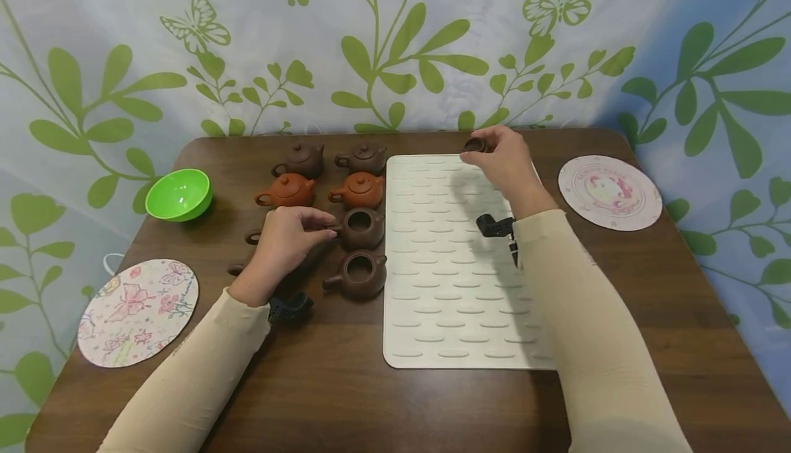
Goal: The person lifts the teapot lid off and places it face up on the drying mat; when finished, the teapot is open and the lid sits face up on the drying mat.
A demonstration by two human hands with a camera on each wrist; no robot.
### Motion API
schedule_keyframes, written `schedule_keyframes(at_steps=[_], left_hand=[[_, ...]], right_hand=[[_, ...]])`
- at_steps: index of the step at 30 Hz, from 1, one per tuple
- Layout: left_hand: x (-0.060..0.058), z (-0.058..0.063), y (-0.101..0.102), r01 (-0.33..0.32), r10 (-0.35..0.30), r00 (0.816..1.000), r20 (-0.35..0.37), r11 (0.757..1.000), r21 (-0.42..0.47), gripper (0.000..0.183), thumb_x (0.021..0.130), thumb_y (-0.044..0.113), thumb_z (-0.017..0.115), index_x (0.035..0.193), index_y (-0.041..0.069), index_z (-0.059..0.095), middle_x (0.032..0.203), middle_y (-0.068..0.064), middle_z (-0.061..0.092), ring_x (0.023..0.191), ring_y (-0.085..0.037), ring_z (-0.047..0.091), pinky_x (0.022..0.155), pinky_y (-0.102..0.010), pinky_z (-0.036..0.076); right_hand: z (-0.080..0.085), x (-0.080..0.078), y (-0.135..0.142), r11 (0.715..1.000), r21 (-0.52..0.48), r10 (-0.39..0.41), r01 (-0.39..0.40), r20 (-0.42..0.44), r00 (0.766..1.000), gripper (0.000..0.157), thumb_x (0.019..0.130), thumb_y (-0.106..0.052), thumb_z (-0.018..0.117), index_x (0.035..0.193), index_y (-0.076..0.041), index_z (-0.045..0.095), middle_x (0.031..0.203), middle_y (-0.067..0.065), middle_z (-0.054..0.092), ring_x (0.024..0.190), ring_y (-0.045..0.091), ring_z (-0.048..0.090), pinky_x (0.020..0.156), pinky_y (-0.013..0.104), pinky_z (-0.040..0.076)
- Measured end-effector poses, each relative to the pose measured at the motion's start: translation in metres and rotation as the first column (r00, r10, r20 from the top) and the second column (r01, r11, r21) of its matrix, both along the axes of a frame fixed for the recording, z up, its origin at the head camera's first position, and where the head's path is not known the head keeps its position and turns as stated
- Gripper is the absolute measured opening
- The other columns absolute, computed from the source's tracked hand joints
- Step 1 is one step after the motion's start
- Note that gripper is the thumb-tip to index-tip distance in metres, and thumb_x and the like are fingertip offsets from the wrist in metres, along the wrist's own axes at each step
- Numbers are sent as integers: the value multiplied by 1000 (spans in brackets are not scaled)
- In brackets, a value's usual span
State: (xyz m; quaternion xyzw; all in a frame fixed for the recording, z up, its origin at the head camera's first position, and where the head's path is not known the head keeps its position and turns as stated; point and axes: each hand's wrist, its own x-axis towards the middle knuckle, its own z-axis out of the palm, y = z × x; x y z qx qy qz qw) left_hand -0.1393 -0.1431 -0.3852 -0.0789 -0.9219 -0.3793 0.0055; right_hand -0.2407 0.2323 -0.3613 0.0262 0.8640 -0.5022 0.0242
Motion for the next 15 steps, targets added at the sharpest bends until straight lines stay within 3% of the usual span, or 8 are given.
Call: schedule_keyframes(at_steps=[4,10,15], left_hand=[[0,0,-1,-8,8,1000,-4,1000,-8,16,88,11,88,104,9,85,97,-1,79,90,-23,73,103,-49,44],[1,0,-1,-6,6,1000,4,1000,5,16,89,10,87,104,9,85,97,0,79,86,-20,72,83,-44,54],[0,-1,1,-5,5,1000,4,1000,2,15,89,11,88,104,9,85,97,0,79,87,-21,72,91,-45,50]], right_hand=[[6,-22,29,991,122,44,-50,50,998,58,100,-30,76,147,-4,55,136,16,51,120,35,49,100,53,44],[-3,-43,48,946,280,123,-163,157,980,54,100,-28,75,143,0,55,141,25,48,126,44,47,102,62,41],[-14,-49,55,893,382,168,-239,211,963,52,100,-29,76,139,1,56,141,29,49,124,47,48,99,64,43]])
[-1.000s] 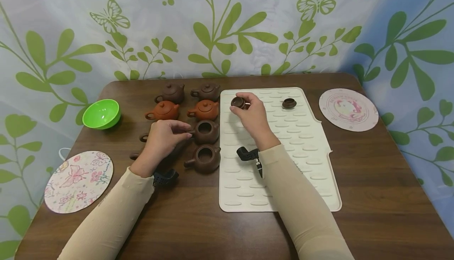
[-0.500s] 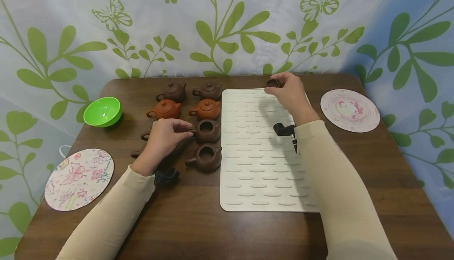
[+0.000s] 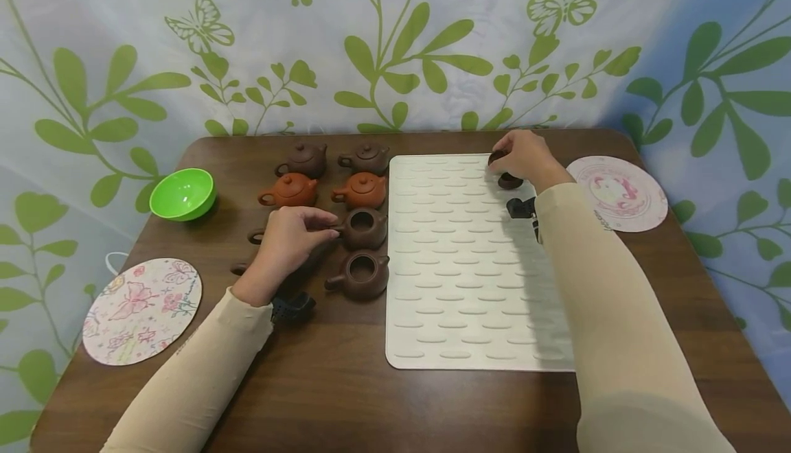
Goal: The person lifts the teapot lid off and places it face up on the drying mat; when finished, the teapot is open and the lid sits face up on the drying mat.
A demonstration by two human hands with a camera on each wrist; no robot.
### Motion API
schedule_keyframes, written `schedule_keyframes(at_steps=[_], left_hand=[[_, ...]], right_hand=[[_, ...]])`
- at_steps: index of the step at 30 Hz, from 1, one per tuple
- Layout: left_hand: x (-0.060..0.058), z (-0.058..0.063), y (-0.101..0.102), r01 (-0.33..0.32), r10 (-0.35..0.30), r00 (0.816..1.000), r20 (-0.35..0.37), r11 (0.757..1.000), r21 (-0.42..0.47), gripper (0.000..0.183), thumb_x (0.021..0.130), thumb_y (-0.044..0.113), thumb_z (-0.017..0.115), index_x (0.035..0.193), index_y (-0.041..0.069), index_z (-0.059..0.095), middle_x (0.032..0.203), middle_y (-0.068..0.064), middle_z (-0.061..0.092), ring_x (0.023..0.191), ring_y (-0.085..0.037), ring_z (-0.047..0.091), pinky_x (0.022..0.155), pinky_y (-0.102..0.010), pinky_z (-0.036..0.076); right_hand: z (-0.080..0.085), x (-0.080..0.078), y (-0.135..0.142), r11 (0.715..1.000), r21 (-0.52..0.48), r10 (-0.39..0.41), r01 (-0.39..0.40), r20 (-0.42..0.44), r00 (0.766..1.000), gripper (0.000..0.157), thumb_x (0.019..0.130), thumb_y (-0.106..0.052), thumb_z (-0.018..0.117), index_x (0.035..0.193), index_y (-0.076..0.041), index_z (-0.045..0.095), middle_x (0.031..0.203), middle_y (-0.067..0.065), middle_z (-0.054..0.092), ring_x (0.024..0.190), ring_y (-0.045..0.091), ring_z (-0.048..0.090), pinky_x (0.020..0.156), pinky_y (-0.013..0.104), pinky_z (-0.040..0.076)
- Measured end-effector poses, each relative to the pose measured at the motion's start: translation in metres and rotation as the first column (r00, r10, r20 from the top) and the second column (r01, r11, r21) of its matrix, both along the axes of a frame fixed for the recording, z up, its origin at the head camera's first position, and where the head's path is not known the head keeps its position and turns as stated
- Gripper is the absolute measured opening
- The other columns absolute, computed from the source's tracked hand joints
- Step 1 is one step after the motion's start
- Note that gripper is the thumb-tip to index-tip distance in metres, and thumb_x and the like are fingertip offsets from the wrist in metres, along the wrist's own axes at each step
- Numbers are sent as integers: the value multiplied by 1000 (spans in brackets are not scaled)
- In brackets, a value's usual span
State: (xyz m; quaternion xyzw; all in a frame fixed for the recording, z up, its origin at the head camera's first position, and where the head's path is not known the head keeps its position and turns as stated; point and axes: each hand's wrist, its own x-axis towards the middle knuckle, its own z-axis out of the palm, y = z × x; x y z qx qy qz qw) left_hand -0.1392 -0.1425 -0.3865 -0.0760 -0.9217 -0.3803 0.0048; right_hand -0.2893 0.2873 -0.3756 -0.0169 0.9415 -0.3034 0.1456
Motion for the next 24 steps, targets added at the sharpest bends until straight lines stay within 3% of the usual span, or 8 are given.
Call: schedule_keyframes(at_steps=[5,11,16,24], left_hand=[[-2,0,1,5,-5,1000,-9,1000,-19,15,89,12,88,104,10,85,97,0,79,89,-21,73,114,-50,33],[-4,3,1,6,-6,1000,-7,1000,-25,15,89,12,88,104,11,85,97,0,79,88,-21,73,111,-51,36],[-2,2,0,7,-7,1000,1,999,-41,16,89,13,88,105,11,85,99,0,79,90,-22,73,120,-51,23],[-3,0,-2,11,-11,1000,-1,1000,-30,17,89,12,87,106,10,85,100,-1,79,90,-23,73,118,-52,26]], right_hand=[[-4,0,6,999,34,24,-24,7,1000,51,99,-28,76,136,1,57,141,32,50,123,49,48,97,64,43],[-6,-1,8,1000,31,-5,4,31,1000,54,98,-30,76,138,0,54,144,32,45,122,49,48,96,63,44],[-6,1,5,999,28,-17,16,51,999,52,100,-28,73,139,1,53,145,33,45,120,48,49,94,61,45],[-10,2,1,999,-11,-48,48,56,997,53,102,-25,70,142,2,50,148,34,43,127,51,46,98,64,43]])
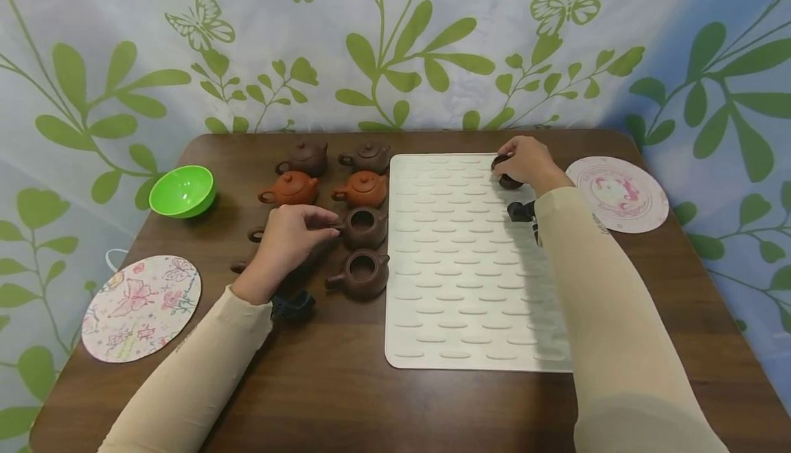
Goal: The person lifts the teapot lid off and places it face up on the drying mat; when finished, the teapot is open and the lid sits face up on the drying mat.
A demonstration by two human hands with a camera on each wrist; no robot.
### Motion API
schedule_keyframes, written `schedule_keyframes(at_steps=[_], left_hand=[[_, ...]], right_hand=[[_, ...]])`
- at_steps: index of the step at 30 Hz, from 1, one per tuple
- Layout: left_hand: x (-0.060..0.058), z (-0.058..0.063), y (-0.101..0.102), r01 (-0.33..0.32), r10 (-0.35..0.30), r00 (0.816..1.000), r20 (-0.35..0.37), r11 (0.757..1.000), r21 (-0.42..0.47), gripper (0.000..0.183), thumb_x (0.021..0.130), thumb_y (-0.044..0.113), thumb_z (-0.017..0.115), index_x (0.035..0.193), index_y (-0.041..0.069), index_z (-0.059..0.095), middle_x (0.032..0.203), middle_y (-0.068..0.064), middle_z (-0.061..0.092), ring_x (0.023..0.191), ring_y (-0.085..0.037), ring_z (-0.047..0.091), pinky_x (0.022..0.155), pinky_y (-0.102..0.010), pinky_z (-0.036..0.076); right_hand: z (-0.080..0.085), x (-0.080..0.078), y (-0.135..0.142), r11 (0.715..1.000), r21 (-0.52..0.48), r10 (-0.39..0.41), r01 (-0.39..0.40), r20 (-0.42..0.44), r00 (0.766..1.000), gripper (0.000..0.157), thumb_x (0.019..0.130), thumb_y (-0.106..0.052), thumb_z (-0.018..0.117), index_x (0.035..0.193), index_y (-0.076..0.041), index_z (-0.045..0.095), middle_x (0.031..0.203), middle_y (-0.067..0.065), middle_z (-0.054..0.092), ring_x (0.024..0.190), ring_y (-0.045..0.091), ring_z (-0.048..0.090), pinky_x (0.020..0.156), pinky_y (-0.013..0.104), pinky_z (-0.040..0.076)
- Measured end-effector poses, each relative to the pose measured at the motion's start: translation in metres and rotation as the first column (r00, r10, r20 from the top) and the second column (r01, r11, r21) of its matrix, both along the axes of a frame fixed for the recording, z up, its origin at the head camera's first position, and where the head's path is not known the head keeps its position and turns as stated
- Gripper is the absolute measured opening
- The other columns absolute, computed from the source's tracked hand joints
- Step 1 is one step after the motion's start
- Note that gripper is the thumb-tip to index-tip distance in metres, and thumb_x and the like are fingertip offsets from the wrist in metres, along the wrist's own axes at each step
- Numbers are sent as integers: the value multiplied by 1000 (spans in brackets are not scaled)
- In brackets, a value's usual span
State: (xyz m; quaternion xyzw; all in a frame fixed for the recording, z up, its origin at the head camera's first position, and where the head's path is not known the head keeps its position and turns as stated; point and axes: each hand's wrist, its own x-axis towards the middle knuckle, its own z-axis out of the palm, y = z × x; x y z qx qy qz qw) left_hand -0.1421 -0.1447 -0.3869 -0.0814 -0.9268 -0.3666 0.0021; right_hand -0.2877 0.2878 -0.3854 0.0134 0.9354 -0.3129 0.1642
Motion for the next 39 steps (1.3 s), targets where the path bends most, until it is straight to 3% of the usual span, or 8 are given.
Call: schedule_keyframes(at_steps=[6,13,19,22,27,33,36,39], left_hand=[[2,3,0,-6,5,1000,21,1000,23,17,89,11,88,106,10,85,99,0,79,89,-20,73,111,-50,35],[2,2,1,-10,10,1000,11,1000,7,17,89,12,88,105,10,85,99,0,79,89,-21,73,118,-51,27],[4,5,1,-15,15,1000,18,1000,23,19,87,13,90,105,10,84,98,-1,79,89,-21,73,114,-51,33],[5,6,1,-30,28,999,33,999,41,21,88,16,90,107,10,84,98,0,79,89,-20,73,108,-47,43],[4,12,0,-41,39,999,31,996,79,24,88,18,90,108,7,83,98,-2,79,88,-18,74,79,-42,59],[-4,25,-1,-30,31,999,-13,997,78,25,88,21,90,109,7,83,98,-2,79,89,-18,74,94,-45,54],[-11,35,0,-31,34,999,-35,996,80,23,89,22,89,108,10,83,97,-1,79,90,-18,73,107,-50,45],[-21,46,1,-35,38,999,-32,994,99,21,89,22,89,107,12,83,96,1,78,91,-18,72,104,-48,46]], right_hand=[[-1,1,1,1000,-8,-4,4,-2,1000,61,102,-25,71,149,2,44,150,35,39,132,53,41,103,67,39],[2,4,1,1000,-4,-18,18,-10,1000,66,101,-30,73,150,3,42,150,34,40,132,53,41,103,67,39],[5,7,-1,999,4,-37,37,-17,999,68,100,-33,73,149,3,42,150,34,41,132,53,40,103,66,39],[6,8,-1,999,9,-45,46,-26,999,69,100,-34,73,150,3,42,149,34,41,132,53,40,103,67,40],[6,10,2,999,34,-34,36,-39,999,72,101,-36,72,152,3,41,148,34,42,132,54,40,102,68,39],[5,12,7,999,36,-32,34,-55,998,75,101,-42,72,153,3,42,146,34,43,129,54,43,101,69,40],[7,14,4,997,30,-61,65,-106,993,78,101,-51,69,150,3,44,143,33,47,127,53,44,99,68,41],[12,17,-7,993,0,-115,117,-188,975,78,101,-58,64,146,4,48,140,30,51,128,51,44,100,65,41]])
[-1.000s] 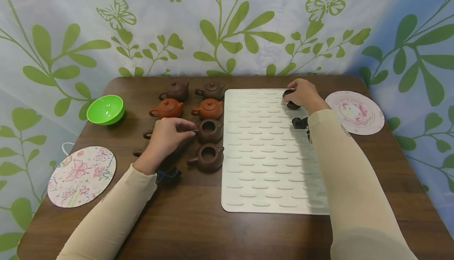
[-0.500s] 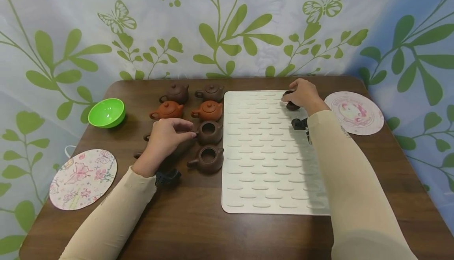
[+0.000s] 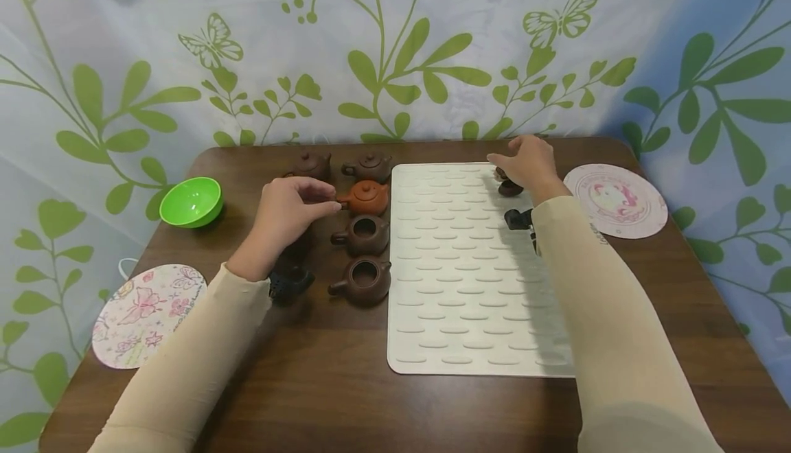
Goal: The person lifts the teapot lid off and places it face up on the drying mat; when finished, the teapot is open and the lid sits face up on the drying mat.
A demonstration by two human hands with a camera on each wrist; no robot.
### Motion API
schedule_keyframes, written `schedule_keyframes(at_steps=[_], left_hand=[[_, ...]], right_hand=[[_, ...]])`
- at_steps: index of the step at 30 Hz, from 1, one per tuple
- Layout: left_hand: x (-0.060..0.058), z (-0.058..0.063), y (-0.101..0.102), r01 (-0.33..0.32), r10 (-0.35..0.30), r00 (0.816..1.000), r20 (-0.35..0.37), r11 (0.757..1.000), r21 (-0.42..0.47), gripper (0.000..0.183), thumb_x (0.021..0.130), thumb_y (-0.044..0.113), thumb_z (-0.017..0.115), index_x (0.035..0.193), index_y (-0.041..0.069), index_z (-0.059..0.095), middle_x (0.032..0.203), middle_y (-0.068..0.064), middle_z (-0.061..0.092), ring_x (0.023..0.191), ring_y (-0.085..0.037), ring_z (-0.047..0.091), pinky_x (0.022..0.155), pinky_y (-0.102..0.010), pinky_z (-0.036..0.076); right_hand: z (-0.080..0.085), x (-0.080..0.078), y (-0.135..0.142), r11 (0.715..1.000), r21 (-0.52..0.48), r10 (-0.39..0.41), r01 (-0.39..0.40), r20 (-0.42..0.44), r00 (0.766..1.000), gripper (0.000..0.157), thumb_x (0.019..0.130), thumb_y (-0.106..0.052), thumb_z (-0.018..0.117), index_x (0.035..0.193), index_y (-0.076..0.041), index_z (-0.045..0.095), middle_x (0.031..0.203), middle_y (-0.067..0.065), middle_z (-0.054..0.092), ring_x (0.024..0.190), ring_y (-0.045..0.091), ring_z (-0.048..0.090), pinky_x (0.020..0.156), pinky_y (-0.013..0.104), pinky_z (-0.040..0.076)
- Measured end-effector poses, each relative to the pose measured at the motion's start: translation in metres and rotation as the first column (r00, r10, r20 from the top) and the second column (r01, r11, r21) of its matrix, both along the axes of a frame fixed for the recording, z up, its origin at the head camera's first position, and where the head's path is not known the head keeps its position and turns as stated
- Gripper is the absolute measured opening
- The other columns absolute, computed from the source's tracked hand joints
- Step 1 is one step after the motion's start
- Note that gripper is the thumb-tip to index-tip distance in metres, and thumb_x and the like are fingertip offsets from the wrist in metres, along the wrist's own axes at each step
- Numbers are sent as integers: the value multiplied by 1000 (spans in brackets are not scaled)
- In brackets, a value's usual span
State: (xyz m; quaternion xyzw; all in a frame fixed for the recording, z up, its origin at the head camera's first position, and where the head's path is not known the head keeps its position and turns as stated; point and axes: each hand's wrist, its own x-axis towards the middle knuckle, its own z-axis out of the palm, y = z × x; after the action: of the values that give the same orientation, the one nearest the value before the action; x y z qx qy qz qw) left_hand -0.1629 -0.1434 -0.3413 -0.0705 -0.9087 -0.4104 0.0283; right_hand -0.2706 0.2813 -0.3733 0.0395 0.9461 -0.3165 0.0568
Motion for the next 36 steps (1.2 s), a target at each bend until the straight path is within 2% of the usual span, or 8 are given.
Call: schedule_keyframes(at_steps=[4,8,11,14,19,26,30,36], left_hand=[[-17,11,2,0,-4,998,56,998,57,23,89,21,89,110,14,82,101,1,78,95,-17,71,85,-42,56],[-36,11,3,-14,-5,990,141,991,130,28,89,19,89,115,13,82,107,-1,77,105,-19,68,92,-43,55],[-47,4,3,-34,7,980,198,991,133,30,88,18,90,117,14,81,109,-1,77,110,-21,66,98,-45,52],[-54,-3,3,-50,28,973,227,994,95,32,87,18,91,117,15,82,108,2,76,111,-22,65,99,-45,52],[-59,-11,3,-46,31,969,245,997,56,36,85,19,92,119,14,82,107,4,77,113,-22,64,98,-44,52],[-61,-17,3,8,-9,964,265,1000,6,36,87,16,90,122,12,81,109,0,77,114,-23,66,98,-44,52],[-62,-19,3,14,-4,965,262,999,-38,32,87,15,90,118,13,82,108,0,78,114,-23,66,98,-44,53],[-62,-19,3,4,28,960,280,994,-113,25,86,15,90,111,12,84,114,-5,76,115,-27,64,96,-45,53]], right_hand=[[12,1,-26,998,-56,0,-6,-101,995,74,101,-57,63,143,3,54,136,26,57,128,47,48,102,62,43],[24,1,-64,988,-92,109,-126,-169,979,65,102,-50,68,140,2,58,134,23,60,125,41,54,103,57,44],[29,2,-94,963,-100,227,-252,-209,951,58,101,-44,72,136,1,60,134,20,62,125,37,56,104,53,44],[32,4,-122,916,-96,360,-390,-231,904,55,101,-39,75,137,1,62,137,19,62,127,37,57,105,51,44],[35,8,-159,814,-26,560,-580,-230,796,54,101,-34,75,143,-3,62,142,16,62,132,33,56,107,47,44],[26,5,-184,692,68,719,-718,-152,678,56,98,-26,79,147,-4,62,144,12,62,132,30,58,106,46,47],[17,0,-190,667,67,744,-742,-127,656,53,97,-23,80,144,-5,65,141,10,65,129,28,60,106,45,48],[10,-1,-193,670,76,742,-739,-114,661,41,98,-23,79,134,-7,73,129,8,71,119,25,65,101,42,50]])
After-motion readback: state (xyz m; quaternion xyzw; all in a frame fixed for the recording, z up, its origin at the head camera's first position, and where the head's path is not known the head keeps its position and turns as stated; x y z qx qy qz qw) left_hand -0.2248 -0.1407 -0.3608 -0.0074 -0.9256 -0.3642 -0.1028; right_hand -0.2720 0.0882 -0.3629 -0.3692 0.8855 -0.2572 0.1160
